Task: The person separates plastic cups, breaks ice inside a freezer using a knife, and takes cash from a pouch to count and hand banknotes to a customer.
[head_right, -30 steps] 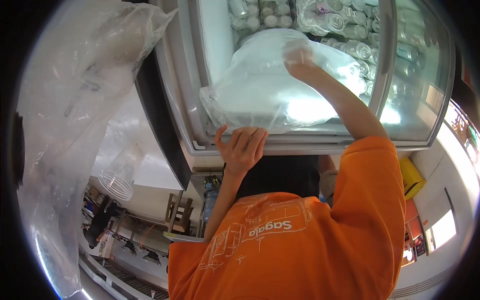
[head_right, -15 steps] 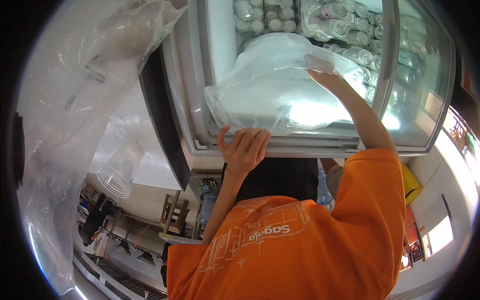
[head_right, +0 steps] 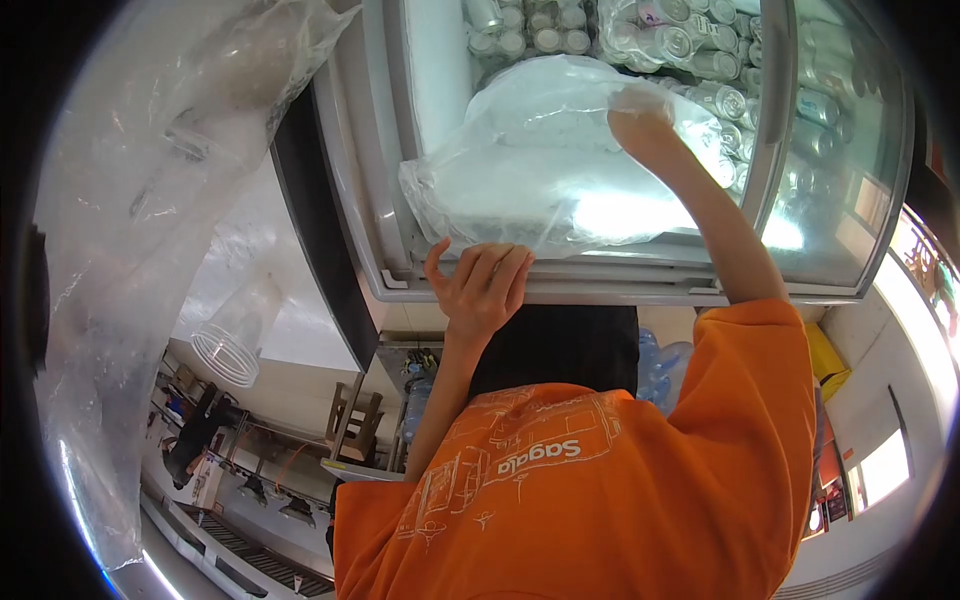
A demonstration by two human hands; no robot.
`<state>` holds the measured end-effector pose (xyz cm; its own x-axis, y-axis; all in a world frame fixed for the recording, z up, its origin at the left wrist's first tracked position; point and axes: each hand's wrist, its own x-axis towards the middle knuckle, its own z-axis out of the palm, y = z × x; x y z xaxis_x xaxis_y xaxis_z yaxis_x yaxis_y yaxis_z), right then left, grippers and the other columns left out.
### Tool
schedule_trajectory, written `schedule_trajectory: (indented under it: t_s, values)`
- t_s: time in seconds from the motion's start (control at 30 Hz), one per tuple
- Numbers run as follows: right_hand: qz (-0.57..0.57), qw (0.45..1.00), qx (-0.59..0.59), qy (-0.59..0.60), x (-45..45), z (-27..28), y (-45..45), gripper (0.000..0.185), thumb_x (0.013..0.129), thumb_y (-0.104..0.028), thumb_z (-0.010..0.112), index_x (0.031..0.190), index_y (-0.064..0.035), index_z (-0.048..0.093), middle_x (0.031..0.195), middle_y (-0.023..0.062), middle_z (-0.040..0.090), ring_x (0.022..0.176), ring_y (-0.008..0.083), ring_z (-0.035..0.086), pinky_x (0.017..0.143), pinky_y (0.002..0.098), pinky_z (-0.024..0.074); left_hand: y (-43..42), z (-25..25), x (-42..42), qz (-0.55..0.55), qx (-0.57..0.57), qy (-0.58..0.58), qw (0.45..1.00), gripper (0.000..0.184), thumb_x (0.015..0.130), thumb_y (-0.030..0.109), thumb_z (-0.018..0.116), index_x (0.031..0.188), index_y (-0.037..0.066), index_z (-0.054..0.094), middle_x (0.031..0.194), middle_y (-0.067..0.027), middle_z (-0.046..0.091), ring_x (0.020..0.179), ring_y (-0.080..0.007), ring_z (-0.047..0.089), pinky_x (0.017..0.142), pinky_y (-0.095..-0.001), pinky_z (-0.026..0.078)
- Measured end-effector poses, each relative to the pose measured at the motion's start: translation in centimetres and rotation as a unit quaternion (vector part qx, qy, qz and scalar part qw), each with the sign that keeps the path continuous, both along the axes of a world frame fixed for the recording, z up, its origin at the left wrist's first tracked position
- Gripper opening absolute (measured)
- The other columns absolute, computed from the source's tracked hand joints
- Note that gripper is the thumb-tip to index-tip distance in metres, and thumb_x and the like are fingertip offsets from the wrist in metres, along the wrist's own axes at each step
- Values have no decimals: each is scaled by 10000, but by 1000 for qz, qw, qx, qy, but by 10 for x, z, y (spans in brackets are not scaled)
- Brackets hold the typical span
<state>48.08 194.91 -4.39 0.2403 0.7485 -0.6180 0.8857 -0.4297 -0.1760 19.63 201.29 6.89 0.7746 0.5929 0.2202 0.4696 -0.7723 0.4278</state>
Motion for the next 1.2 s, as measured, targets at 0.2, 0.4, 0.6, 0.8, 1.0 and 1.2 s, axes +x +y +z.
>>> schedule_trajectory:
  t_s: [0.2, 0.4, 0.6, 0.8, 1.0, 1.2]
  values:
    - [107, 988, -44, -103, -7, -54, -15, 247, 889, -180, 441, 1089, -53, 511, 844, 72, 568, 700, 216, 562, 741, 419, 492, 1, 0, 1, -4, -4, 3, 1000, 51, 770, 224, 656, 754, 206, 611, 709, 102, 577, 663, -52, 553, 981, -393, 245]
    - [167, 976, 21, -138, 0, 22, -8, 259, 888, -166, 443, 1113, -48, 494, 773, 60, 550, 568, 201, 556, 679, 456, 514, -1, 0, 0, -3, 3, -3, 1000, 49, 773, 225, 652, 758, 207, 609, 705, 102, 566, 664, -53, 548, 973, -392, 253]
    - [62, 984, -165, -3, -13, -27, -1, 319, 903, -191, 372, 1186, -58, 435, 1066, 117, 529, 976, 242, 528, 815, 427, 383, -2, 0, -2, -4, -2, -4, 1000, 48, 777, 232, 649, 768, 211, 607, 713, 105, 566, 668, -53, 544, 968, -395, 255]
    - [137, 980, -96, -108, -9, -102, -40, 277, 873, -101, 446, 1146, -67, 478, 787, 91, 619, 698, 219, 621, 557, 333, 498, 0, -2, 0, 0, 6, -3, 1000, 46, 779, 227, 647, 770, 213, 604, 717, 104, 569, 674, -54, 548, 970, -395, 255]
    - [-9, 995, 1, -101, -28, -107, -44, 303, 894, -144, 446, 1183, -55, 465, 777, 121, 618, 709, 233, 620, 571, 356, 501, 1, -2, 3, 8, 12, -7, 1000, 52, 773, 226, 653, 754, 211, 606, 716, 104, 576, 668, -51, 555, 982, -388, 249]
    - [98, 992, -57, -53, -13, 6, -19, 228, 917, -232, 439, 1053, -73, 531, 759, 142, 605, 736, 264, 632, 589, 408, 504, -2, -2, 0, 3, 6, -9, 1000, 53, 773, 230, 654, 752, 212, 610, 711, 102, 580, 660, -51, 556, 980, -385, 249]
